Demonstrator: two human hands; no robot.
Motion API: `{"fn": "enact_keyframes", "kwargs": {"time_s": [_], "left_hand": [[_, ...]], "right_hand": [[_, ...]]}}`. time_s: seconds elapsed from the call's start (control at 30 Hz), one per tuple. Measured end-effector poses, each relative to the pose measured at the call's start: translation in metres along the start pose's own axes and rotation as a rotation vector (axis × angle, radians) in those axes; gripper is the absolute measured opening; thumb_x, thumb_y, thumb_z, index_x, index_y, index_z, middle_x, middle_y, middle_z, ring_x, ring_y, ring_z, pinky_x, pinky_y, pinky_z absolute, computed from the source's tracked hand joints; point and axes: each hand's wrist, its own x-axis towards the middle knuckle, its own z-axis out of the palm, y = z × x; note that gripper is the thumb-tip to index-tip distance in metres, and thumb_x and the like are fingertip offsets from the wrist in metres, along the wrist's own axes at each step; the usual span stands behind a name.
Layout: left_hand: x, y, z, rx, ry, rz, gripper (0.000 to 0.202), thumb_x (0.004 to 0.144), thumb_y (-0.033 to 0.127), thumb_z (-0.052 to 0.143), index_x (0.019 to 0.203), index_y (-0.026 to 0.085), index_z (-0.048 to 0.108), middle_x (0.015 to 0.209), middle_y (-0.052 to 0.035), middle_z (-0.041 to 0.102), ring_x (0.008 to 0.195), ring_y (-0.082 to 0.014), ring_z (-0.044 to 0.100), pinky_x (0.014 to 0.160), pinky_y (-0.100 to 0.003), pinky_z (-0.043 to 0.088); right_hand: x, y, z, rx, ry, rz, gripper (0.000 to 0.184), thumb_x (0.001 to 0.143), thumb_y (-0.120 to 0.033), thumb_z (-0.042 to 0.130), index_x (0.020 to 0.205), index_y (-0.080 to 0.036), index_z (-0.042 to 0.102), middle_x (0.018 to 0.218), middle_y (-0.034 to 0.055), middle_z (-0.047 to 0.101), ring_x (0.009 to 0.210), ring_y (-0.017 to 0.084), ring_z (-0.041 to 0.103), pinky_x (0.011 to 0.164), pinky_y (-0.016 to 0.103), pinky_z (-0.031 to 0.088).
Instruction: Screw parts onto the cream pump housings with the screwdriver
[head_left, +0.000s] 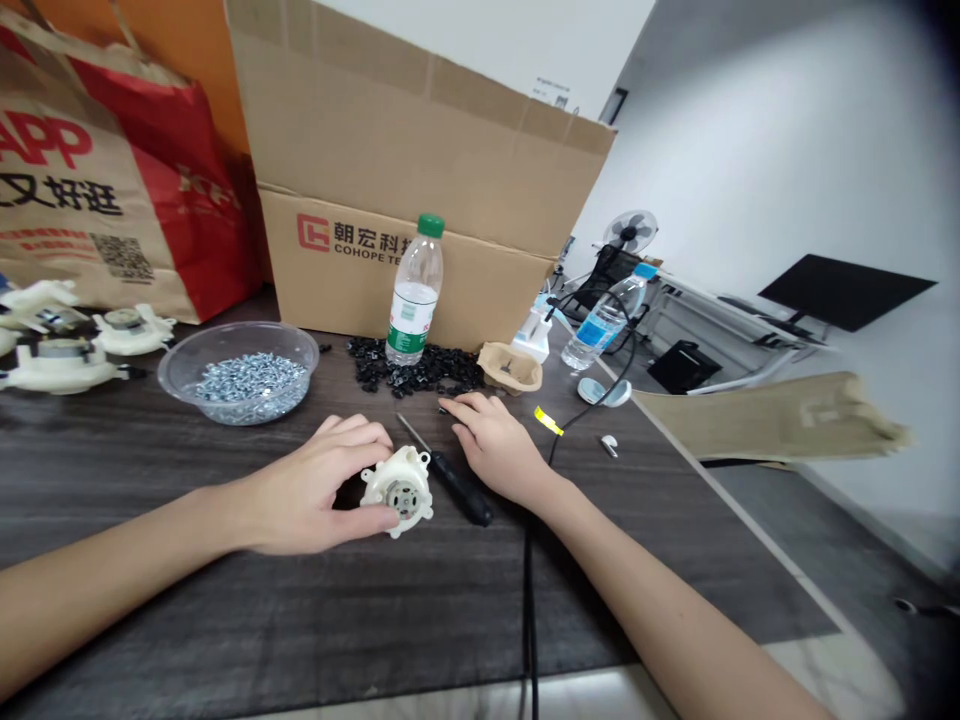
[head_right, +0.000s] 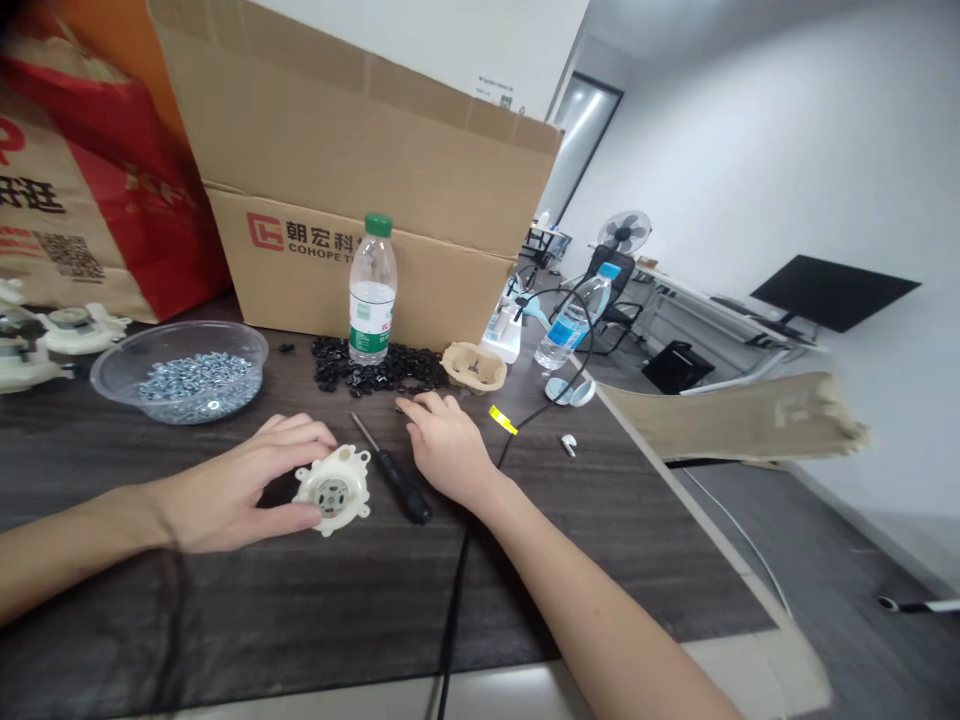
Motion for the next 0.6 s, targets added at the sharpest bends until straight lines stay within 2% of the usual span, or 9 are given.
{"fn": "enact_keyframes", "kwargs": {"time_s": [0.17,0.3,0.5,0.6], "left_hand": [[0.001,-0.001,0.002,0.010,0.004,-0.014,0.029,0.090,0.047,0.053,0.101,0.021,0.058,0.106,-0.0036,0.058,0.099,-0.0207,0.049,0.091,-0.038,0.033],[0.002,-0.002,0.002,0.017,0.038,-0.059,0.029,0.090,0.048,0.053,0.102,0.022,0.059,0.103,-0.0030,0.059,0.098,-0.0207,0.051,0.089,-0.037,0.034],[0.003,-0.010,0.005,0.063,0.080,-0.075,0.030,0.091,0.049,0.052,0.102,0.022,0.059,0.099,-0.0028,0.059,0.095,-0.0209,0.051,0.086,-0.037,0.035],[0.003,-0.009,0.003,0.078,0.092,-0.081,0.029,0.091,0.049,0.051,0.100,0.022,0.059,0.098,-0.0024,0.059,0.094,-0.0205,0.051,0.086,-0.037,0.035]], "right_hand": [[0.001,0.005,-0.005,0.024,0.014,0.048,0.022,0.090,-0.016,0.051,0.107,-0.021,0.064,0.106,0.0057,0.063,0.101,0.020,0.056,0.094,0.036,0.045],[-0.002,0.007,-0.012,0.074,0.038,0.098,0.007,0.086,-0.017,0.059,0.089,-0.020,0.064,0.093,0.0039,0.064,0.092,0.019,0.058,0.086,0.034,0.046],[-0.011,-0.009,-0.023,0.271,0.086,0.150,0.008,0.091,-0.019,0.051,0.095,-0.020,0.058,0.079,0.0000,0.065,0.072,0.013,0.061,0.069,0.026,0.046],[-0.013,-0.019,-0.026,0.360,0.092,0.158,0.007,0.089,-0.018,0.054,0.093,-0.020,0.059,0.075,-0.0021,0.063,0.066,0.011,0.058,0.063,0.023,0.045]]}}
